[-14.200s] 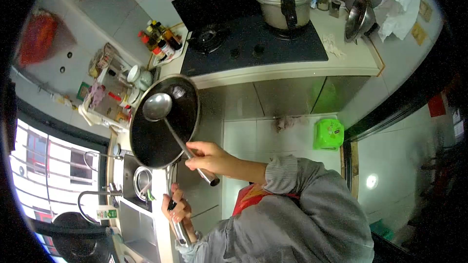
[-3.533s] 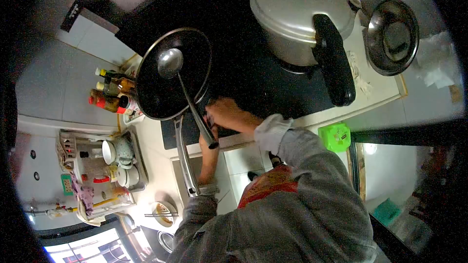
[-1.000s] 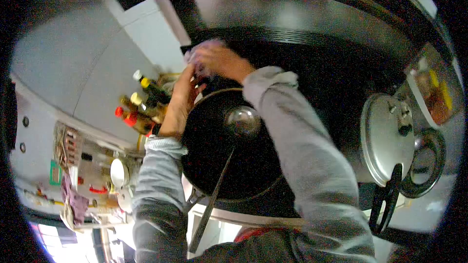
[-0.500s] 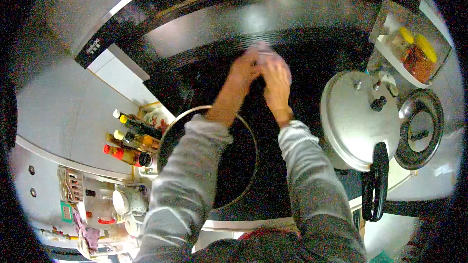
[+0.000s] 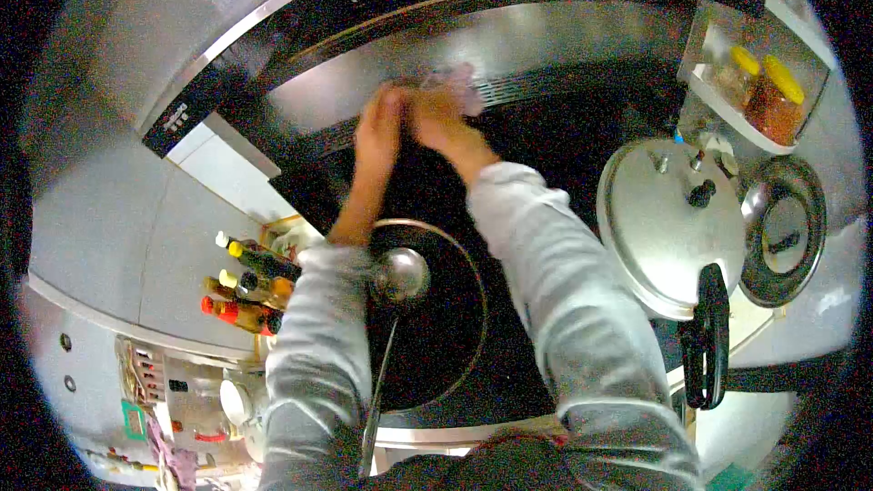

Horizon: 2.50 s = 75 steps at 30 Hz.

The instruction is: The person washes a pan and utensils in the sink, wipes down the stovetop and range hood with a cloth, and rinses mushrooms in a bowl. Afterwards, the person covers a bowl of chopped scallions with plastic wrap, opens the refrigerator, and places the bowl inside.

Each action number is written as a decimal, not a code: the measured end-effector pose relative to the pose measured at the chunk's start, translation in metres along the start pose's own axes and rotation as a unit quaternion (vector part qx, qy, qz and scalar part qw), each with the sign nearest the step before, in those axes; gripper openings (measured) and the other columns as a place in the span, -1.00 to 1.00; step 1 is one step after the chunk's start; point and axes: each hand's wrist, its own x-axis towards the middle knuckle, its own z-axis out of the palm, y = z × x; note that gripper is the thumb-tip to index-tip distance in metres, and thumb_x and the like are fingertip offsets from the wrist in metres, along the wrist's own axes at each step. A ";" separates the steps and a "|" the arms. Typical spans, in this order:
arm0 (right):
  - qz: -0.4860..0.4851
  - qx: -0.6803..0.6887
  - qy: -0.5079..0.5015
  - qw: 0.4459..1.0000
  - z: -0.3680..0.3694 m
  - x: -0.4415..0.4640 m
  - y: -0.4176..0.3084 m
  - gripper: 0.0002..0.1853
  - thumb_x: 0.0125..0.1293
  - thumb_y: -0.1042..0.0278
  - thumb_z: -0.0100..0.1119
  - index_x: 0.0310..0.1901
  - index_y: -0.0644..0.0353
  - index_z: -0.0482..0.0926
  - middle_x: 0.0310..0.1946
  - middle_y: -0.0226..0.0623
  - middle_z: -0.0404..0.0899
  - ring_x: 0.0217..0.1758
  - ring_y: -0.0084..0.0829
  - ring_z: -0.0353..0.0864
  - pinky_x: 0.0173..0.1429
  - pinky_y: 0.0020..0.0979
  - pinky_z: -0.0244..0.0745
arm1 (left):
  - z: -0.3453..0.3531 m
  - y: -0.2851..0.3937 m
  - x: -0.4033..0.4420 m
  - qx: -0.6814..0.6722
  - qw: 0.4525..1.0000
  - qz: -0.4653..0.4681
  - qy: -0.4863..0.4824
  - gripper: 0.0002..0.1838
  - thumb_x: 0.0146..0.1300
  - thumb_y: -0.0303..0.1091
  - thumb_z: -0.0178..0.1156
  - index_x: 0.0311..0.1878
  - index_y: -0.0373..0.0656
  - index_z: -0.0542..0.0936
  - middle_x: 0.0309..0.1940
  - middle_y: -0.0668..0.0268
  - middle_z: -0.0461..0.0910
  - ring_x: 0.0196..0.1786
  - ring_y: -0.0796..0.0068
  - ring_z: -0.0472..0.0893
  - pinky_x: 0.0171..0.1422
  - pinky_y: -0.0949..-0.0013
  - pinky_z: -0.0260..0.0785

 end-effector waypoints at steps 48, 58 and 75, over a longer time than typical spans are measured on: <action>0.026 -0.103 -0.008 0.994 -0.051 -0.017 0.032 -0.77 0.19 0.32 -0.08 -0.34 0.22 0.59 -0.35 -0.04 0.61 -0.26 -0.10 0.62 -0.16 -0.13 0.49 | 0.059 -0.006 0.015 0.524 0.828 0.169 -0.106 -0.82 0.04 -0.24 0.06 -0.43 -0.12 0.56 -0.43 0.19 0.54 -0.28 0.17 0.49 -0.20 0.16 0.32; 0.238 -0.256 -0.122 0.929 -0.158 -0.087 0.210 -0.68 0.25 0.27 -0.13 -0.08 0.16 0.56 -0.07 -0.06 0.55 0.00 -0.15 0.56 0.01 -0.15 0.48 | 0.275 0.060 0.010 0.397 0.883 0.213 -0.130 -0.57 0.11 -0.24 -0.03 0.03 -0.23 0.45 0.04 0.13 0.40 0.18 0.12 0.31 0.13 0.02 0.12; 0.095 -0.184 -0.034 0.978 -0.035 0.009 0.035 -0.86 0.13 0.39 0.00 -0.37 0.13 0.59 -0.37 -0.07 0.61 -0.27 -0.10 0.62 -0.23 -0.14 0.51 | 0.037 -0.029 0.042 0.433 0.894 0.082 -0.084 -0.78 0.14 -0.30 0.02 -0.24 -0.19 0.56 -0.27 0.00 0.57 -0.18 -0.02 0.57 -0.11 0.09 0.46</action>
